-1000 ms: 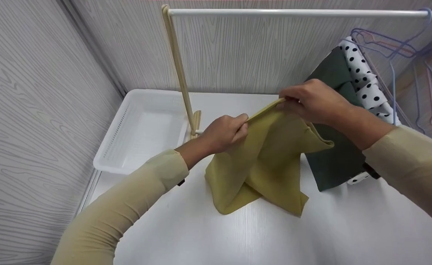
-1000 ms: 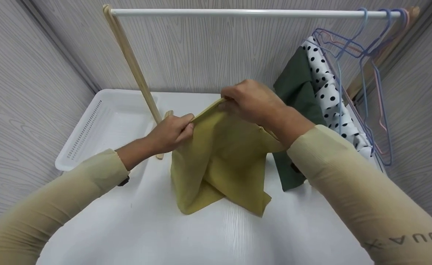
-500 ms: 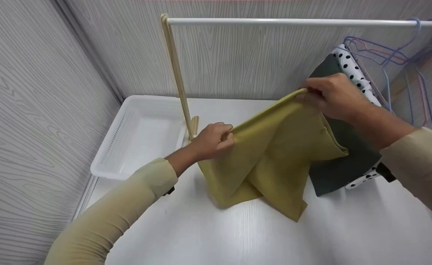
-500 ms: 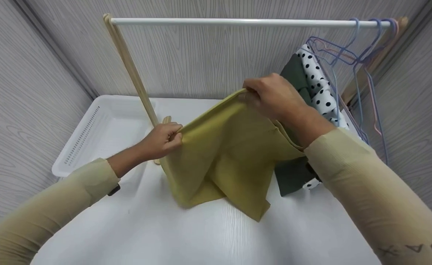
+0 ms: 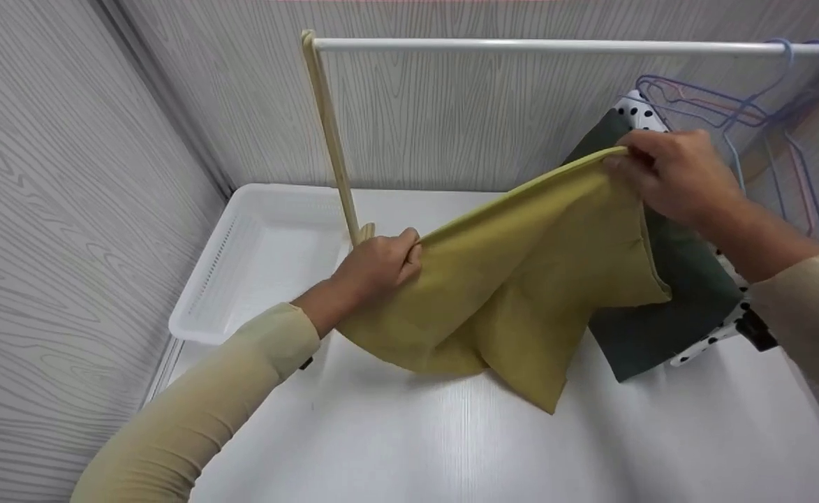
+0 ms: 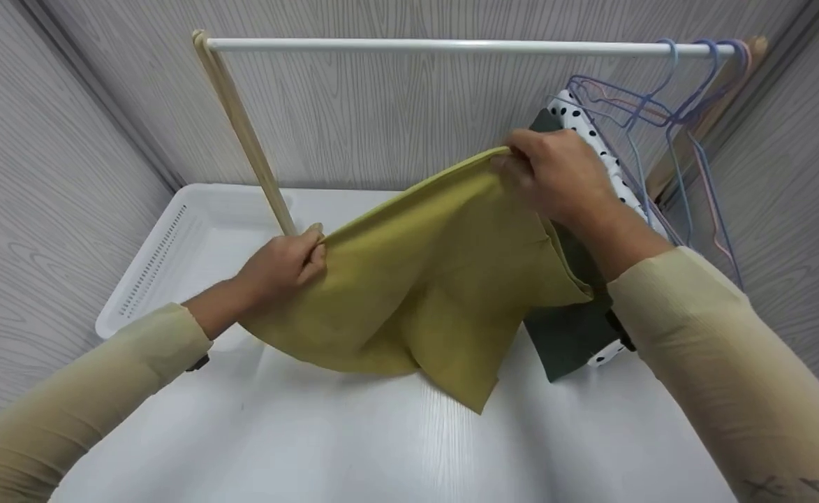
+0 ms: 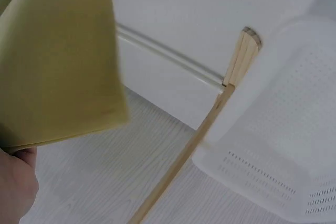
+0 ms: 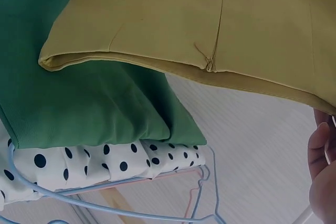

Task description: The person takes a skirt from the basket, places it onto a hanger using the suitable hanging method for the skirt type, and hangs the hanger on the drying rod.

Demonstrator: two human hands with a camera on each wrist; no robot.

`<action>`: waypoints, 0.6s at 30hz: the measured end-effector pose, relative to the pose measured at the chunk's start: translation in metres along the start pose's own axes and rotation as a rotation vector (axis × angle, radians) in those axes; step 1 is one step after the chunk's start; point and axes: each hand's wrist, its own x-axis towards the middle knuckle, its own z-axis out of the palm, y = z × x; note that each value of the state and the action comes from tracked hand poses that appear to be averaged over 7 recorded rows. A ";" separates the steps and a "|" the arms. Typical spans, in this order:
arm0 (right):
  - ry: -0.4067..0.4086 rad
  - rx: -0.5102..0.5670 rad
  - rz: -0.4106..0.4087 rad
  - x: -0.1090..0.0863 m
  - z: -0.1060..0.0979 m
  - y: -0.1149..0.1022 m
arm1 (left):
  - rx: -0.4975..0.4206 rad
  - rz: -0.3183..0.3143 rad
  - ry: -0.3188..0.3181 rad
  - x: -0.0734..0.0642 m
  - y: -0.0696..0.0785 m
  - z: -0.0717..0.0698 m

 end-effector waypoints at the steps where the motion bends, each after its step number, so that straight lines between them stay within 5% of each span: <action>1: 0.005 -0.001 0.018 0.001 -0.001 0.001 | 0.051 0.034 0.021 0.002 -0.002 -0.003; 6: 0.054 0.010 0.050 0.000 0.000 0.005 | 0.210 0.132 0.105 0.004 -0.015 -0.021; 9: 0.083 0.028 0.086 -0.002 0.001 0.010 | 0.249 0.151 0.095 0.000 -0.021 -0.028; 18: 0.058 0.143 0.280 -0.010 -0.004 0.034 | 0.357 0.094 0.042 -0.027 -0.050 -0.054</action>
